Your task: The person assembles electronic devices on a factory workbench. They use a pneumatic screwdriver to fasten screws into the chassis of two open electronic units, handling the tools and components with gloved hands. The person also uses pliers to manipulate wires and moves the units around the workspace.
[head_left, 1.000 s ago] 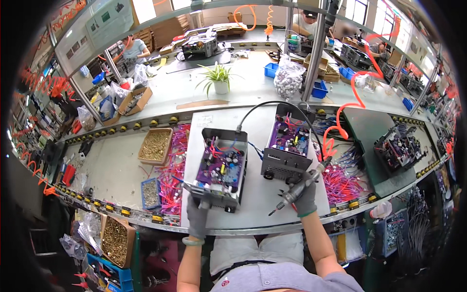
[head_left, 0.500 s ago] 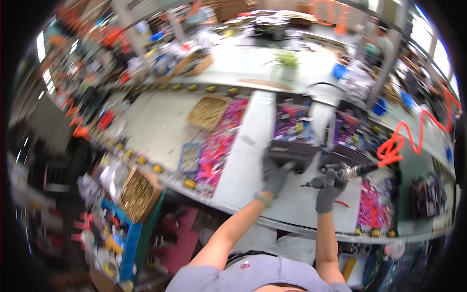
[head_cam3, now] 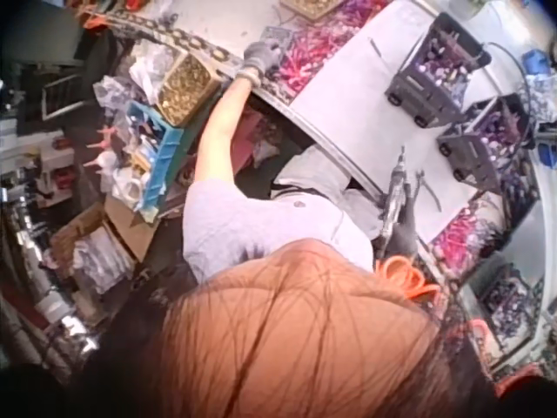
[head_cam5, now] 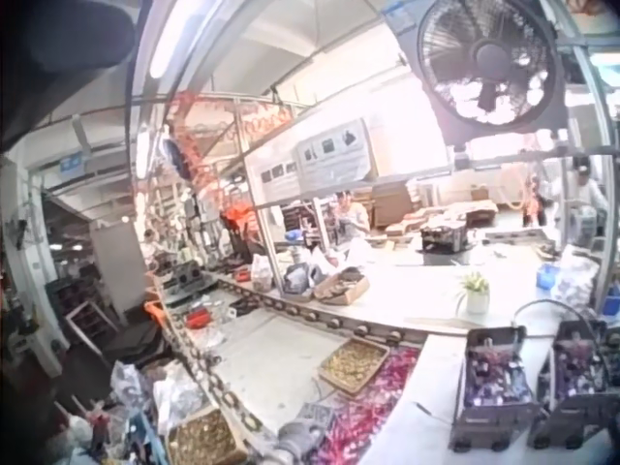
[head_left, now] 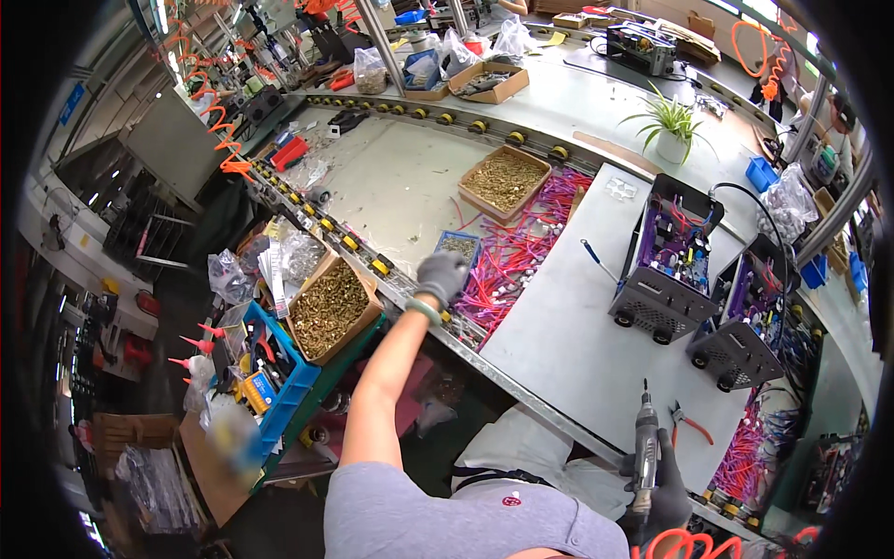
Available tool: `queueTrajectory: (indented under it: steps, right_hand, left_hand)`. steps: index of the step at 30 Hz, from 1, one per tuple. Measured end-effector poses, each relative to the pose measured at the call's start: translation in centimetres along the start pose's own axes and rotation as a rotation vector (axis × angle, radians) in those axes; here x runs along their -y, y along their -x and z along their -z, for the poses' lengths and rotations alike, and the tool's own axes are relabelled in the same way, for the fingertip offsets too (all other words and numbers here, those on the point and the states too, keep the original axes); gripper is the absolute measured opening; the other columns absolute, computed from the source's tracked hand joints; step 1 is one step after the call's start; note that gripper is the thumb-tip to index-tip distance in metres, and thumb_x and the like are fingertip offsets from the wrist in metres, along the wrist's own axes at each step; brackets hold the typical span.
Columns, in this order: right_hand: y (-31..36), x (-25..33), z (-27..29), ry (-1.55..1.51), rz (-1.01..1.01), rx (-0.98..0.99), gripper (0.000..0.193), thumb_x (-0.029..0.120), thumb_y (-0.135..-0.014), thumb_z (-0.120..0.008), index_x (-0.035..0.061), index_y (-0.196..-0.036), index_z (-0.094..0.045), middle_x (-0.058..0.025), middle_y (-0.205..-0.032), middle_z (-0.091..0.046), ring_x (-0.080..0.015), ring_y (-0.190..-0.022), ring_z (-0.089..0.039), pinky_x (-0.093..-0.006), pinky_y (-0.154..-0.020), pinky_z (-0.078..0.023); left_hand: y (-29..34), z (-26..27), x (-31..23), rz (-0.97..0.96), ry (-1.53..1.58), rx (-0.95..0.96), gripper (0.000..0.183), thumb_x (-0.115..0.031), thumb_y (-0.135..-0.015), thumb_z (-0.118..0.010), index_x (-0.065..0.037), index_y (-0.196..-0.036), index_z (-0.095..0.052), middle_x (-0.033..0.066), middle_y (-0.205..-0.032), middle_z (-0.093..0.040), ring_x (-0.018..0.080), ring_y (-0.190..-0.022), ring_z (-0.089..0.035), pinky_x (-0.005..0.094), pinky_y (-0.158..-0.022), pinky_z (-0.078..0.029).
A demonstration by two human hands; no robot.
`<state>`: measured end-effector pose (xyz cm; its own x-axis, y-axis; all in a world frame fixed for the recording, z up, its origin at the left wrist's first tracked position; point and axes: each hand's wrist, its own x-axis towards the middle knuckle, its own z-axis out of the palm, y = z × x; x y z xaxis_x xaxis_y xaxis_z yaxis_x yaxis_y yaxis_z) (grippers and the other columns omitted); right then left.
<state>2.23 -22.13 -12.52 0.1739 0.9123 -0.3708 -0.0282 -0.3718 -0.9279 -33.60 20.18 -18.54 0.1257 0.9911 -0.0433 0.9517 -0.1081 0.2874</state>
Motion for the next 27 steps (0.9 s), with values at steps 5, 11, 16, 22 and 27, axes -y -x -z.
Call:
queueTrajectory:
  steps: [5, 11, 16, 22, 27]
  right_hand:
    - [-2.4, -3.0, 1.2, -0.294, 0.024, 0.212, 0.077, 0.006, -0.084, -0.064, -0.0033, -0.147, -0.019, -0.0174, -0.097, -0.066, -0.0236, -0.084, -0.068, -0.035, -0.077, -0.054]
    - [-6.4, -6.1, 1.9, -0.569, -0.244, 0.061, 0.051, 0.054, -0.093, -0.055, 0.0043, -0.104, -0.059, -0.01, -0.076, -0.065, -0.0216, -0.062, -0.065, -0.0316, -0.054, -0.051]
    - [-6.5, -5.8, 1.7, -0.72, -0.277, 0.037, 0.052, 0.052, -0.092, -0.057, 0.0031, -0.109, -0.059, -0.0095, -0.08, -0.065, -0.0213, -0.064, -0.065, -0.0306, -0.056, -0.052]
    - [-6.4, -5.7, 1.2, -0.735, -0.231, 0.007, 0.049, 0.046, -0.093, -0.057, 0.0025, -0.115, -0.058, -0.0101, -0.082, -0.066, -0.0196, -0.067, -0.065, -0.0289, -0.06, -0.052]
    - [-6.1, -4.4, 0.8, -0.716, -0.244, -0.019, 0.041, 0.041, -0.095, -0.055, 0.0035, -0.111, -0.06, -0.0093, -0.084, -0.067, -0.0186, -0.07, -0.065, -0.0305, -0.065, -0.053]
  left_hand:
    - [-3.7, -2.2, 3.8, -0.022, -0.204, 0.164, 0.037, -0.031, -0.083, -0.068, -0.015, -0.116, -0.067, 0.0132, -0.114, -0.068, 0.0317, -0.106, -0.065, 0.0427, -0.091, -0.051]
    - [-4.5, -4.3, 6.1, 0.077, 0.073, -0.072, 0.022, -0.028, -0.085, -0.064, -0.01, -0.094, -0.075, 0.0137, -0.087, -0.072, 0.0289, -0.086, -0.071, 0.04, -0.078, -0.054]
    - [-4.6, -4.1, 6.3, 0.241, 0.597, -0.042, 0.019, -0.019, -0.083, -0.066, -0.005, -0.093, -0.074, 0.0133, -0.089, -0.073, 0.023, -0.081, -0.07, 0.0327, -0.077, -0.054]
    - [4.4, -3.6, -6.8, -0.507, 0.626, 0.058, 0.011, -0.008, -0.086, -0.065, -0.004, -0.094, -0.072, 0.0084, -0.085, -0.071, 0.0154, -0.078, -0.067, 0.0287, -0.071, -0.053]
    - [11.7, -7.0, -16.2, -0.949, 0.335, 0.172, 0.016, -0.018, -0.082, -0.068, -0.012, -0.097, -0.068, 0.008, -0.087, -0.067, 0.0307, -0.081, -0.066, 0.0398, -0.071, -0.053]
